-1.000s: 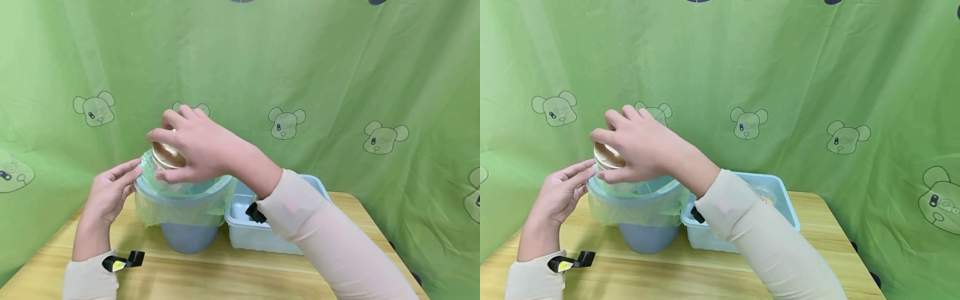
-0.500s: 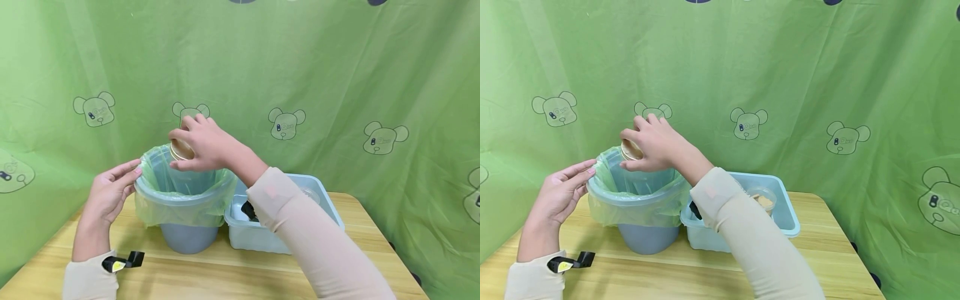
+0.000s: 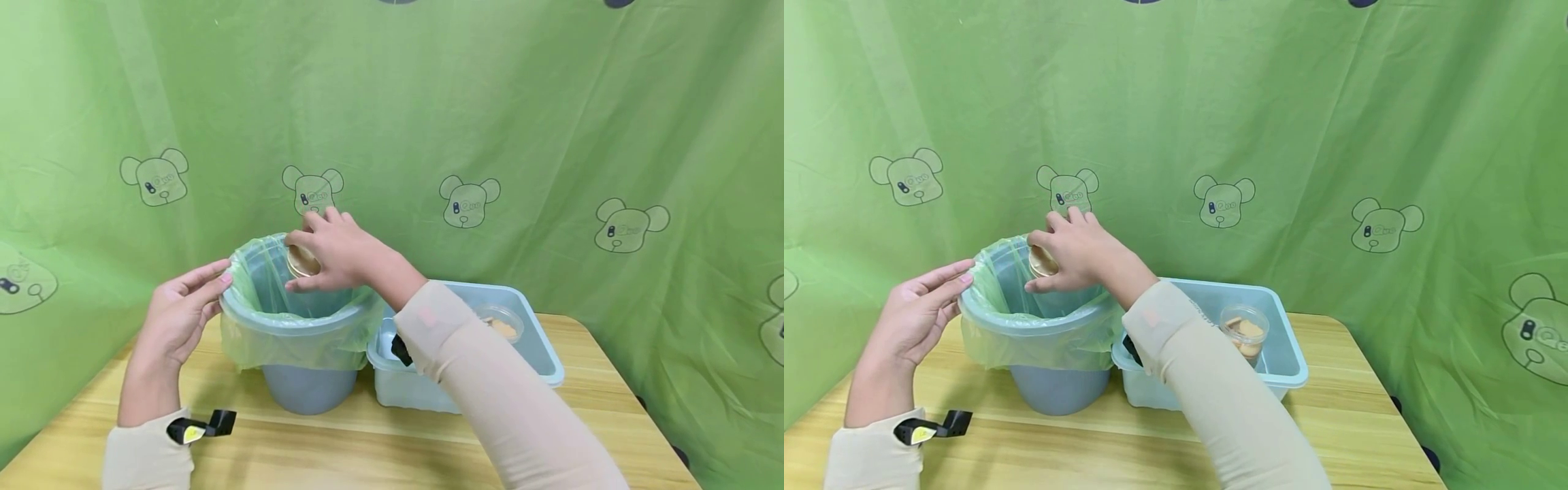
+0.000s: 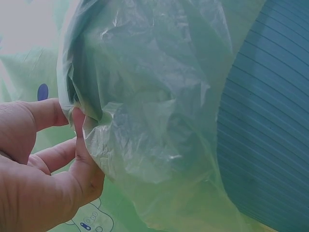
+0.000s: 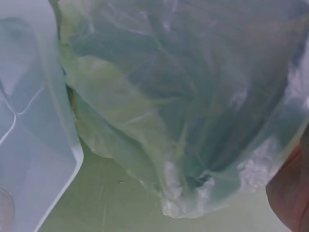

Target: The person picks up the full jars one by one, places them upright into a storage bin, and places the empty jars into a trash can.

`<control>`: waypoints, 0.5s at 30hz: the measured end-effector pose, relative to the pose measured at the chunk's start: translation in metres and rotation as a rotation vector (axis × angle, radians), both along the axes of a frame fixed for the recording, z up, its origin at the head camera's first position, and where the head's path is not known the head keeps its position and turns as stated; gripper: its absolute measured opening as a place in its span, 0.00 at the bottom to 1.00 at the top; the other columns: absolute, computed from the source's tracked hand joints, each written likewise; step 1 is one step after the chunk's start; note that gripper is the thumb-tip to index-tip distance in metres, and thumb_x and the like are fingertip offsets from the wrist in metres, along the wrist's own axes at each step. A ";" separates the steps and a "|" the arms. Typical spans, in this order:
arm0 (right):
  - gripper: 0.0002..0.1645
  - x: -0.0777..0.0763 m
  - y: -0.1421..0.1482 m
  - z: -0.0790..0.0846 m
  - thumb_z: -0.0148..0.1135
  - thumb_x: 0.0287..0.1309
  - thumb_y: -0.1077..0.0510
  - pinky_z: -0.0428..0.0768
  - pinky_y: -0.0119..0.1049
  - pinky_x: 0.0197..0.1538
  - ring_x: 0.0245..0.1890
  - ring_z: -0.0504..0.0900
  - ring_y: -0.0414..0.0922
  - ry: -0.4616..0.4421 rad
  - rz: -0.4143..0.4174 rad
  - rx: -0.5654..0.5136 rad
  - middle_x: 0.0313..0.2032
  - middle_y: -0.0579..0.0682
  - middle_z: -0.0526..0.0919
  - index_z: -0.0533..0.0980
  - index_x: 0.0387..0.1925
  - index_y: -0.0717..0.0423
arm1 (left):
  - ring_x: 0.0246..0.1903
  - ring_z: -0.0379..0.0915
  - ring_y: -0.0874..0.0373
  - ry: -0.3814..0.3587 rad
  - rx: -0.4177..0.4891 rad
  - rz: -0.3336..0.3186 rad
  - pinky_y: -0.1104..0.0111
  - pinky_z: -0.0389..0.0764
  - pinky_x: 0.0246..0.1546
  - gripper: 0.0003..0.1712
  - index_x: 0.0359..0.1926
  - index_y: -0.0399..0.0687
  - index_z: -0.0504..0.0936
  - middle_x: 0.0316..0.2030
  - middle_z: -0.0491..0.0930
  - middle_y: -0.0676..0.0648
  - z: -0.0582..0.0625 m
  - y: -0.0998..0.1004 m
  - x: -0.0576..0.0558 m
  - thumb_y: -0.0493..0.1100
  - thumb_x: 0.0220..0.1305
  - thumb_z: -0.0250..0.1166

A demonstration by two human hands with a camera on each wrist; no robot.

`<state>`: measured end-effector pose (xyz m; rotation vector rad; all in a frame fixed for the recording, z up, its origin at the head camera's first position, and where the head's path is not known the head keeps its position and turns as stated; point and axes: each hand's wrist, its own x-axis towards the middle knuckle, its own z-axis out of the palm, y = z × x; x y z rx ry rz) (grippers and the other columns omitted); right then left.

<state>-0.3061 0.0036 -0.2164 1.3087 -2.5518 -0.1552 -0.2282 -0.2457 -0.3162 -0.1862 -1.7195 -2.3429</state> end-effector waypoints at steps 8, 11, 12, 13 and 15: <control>0.46 -0.002 0.000 -0.007 0.53 0.62 0.20 0.67 0.42 0.56 0.55 0.66 0.51 -0.022 -0.012 0.031 0.61 0.48 0.71 0.68 0.72 0.39 | 0.36 0.81 0.63 -0.001 -0.005 -0.003 0.74 0.82 0.37 0.16 0.54 0.45 0.87 0.44 0.86 0.52 0.000 0.000 0.000 0.37 0.66 0.71; 0.45 -0.003 0.001 -0.008 0.51 0.63 0.21 0.67 0.43 0.57 0.55 0.67 0.51 -0.023 -0.015 0.037 0.62 0.48 0.71 0.68 0.73 0.39 | 0.37 0.81 0.63 -0.004 -0.006 -0.002 0.74 0.82 0.37 0.16 0.55 0.45 0.86 0.44 0.86 0.52 0.000 0.000 0.000 0.37 0.66 0.71; 0.45 -0.003 0.002 -0.008 0.51 0.64 0.21 0.67 0.43 0.57 0.56 0.67 0.51 -0.024 -0.016 0.039 0.62 0.48 0.71 0.68 0.73 0.39 | 0.37 0.81 0.63 -0.005 -0.007 -0.002 0.74 0.82 0.37 0.16 0.55 0.45 0.86 0.44 0.86 0.52 0.000 -0.001 0.000 0.37 0.66 0.71; 0.45 -0.003 0.002 -0.008 0.51 0.64 0.21 0.67 0.43 0.57 0.55 0.67 0.51 -0.025 -0.016 0.041 0.63 0.48 0.71 0.68 0.73 0.39 | 0.37 0.81 0.63 -0.006 -0.008 -0.002 0.74 0.82 0.37 0.16 0.55 0.45 0.86 0.44 0.86 0.52 0.000 -0.001 0.000 0.37 0.66 0.71; 0.45 -0.003 0.002 -0.008 0.50 0.65 0.21 0.67 0.43 0.56 0.55 0.67 0.51 -0.029 -0.017 0.045 0.63 0.48 0.71 0.68 0.73 0.40 | 0.37 0.81 0.62 -0.007 -0.009 -0.002 0.74 0.82 0.38 0.17 0.55 0.45 0.86 0.45 0.86 0.52 0.000 -0.001 0.000 0.37 0.66 0.71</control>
